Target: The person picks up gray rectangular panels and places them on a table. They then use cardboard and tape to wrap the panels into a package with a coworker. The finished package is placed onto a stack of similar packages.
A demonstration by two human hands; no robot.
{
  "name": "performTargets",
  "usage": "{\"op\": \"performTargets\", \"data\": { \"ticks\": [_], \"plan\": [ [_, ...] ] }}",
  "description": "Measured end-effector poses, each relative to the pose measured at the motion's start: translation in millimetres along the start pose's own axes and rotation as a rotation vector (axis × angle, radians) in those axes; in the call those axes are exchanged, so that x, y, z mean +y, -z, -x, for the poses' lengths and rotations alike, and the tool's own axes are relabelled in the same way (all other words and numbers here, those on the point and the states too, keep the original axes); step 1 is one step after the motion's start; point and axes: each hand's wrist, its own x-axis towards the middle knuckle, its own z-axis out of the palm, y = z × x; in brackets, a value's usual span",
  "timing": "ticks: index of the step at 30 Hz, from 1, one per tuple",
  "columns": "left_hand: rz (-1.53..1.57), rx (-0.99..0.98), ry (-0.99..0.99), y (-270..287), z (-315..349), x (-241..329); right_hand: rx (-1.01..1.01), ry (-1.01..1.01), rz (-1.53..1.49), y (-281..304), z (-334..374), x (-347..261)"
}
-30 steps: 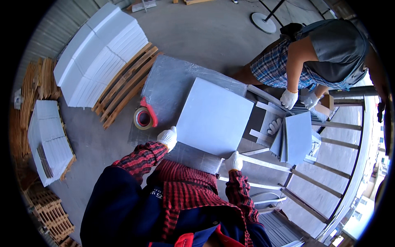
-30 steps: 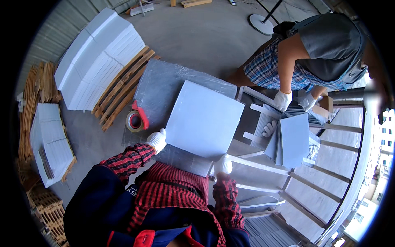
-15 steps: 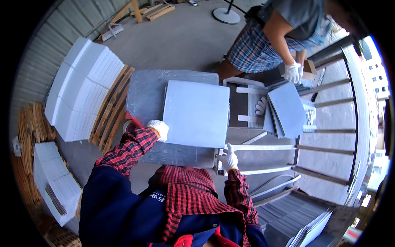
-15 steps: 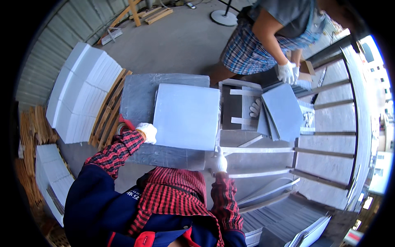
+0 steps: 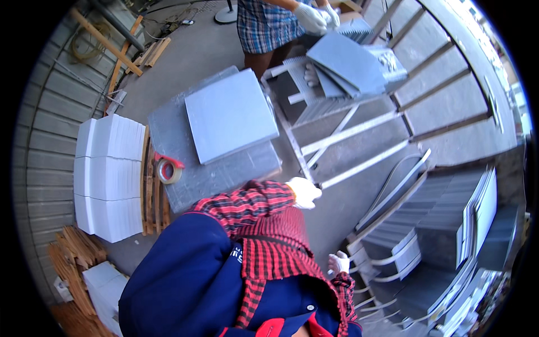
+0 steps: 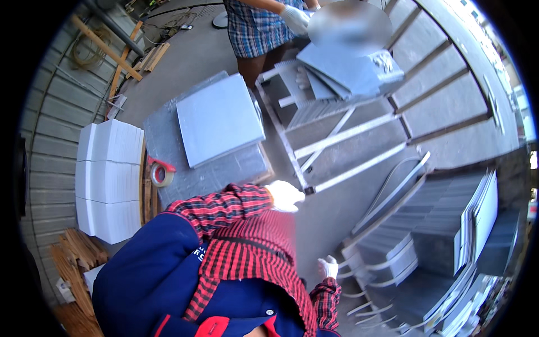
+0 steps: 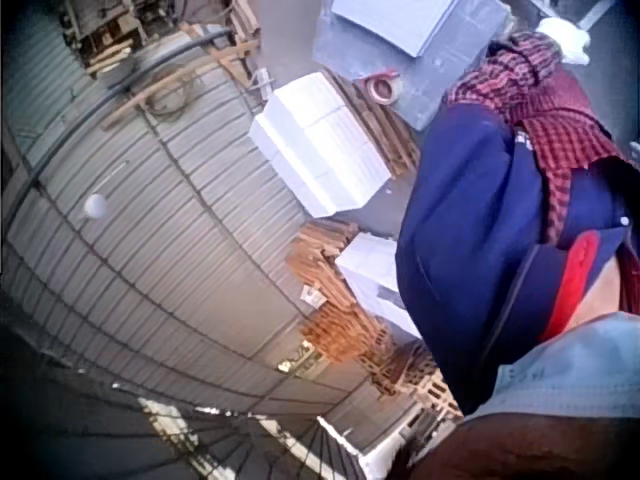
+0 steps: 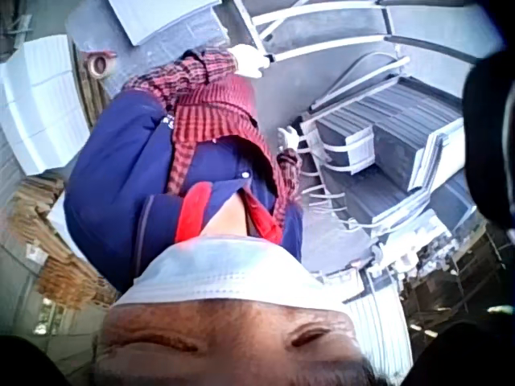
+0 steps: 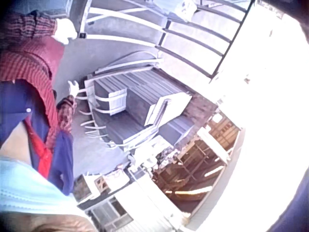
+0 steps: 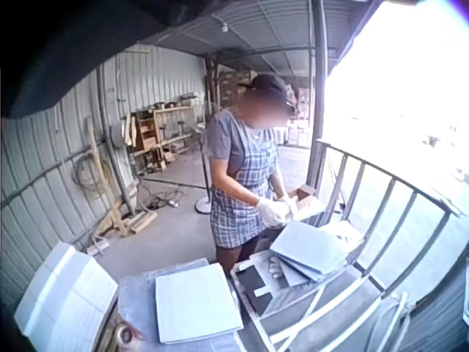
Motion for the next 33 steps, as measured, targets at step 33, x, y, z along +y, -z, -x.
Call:
{"op": "performTargets", "data": {
  "ticks": [33],
  "plan": [
    [-0.031, -0.525, -0.143, -43, -208, 177, 0.318, 0.223, -0.084, 91, 2, 45]
  ]
}}
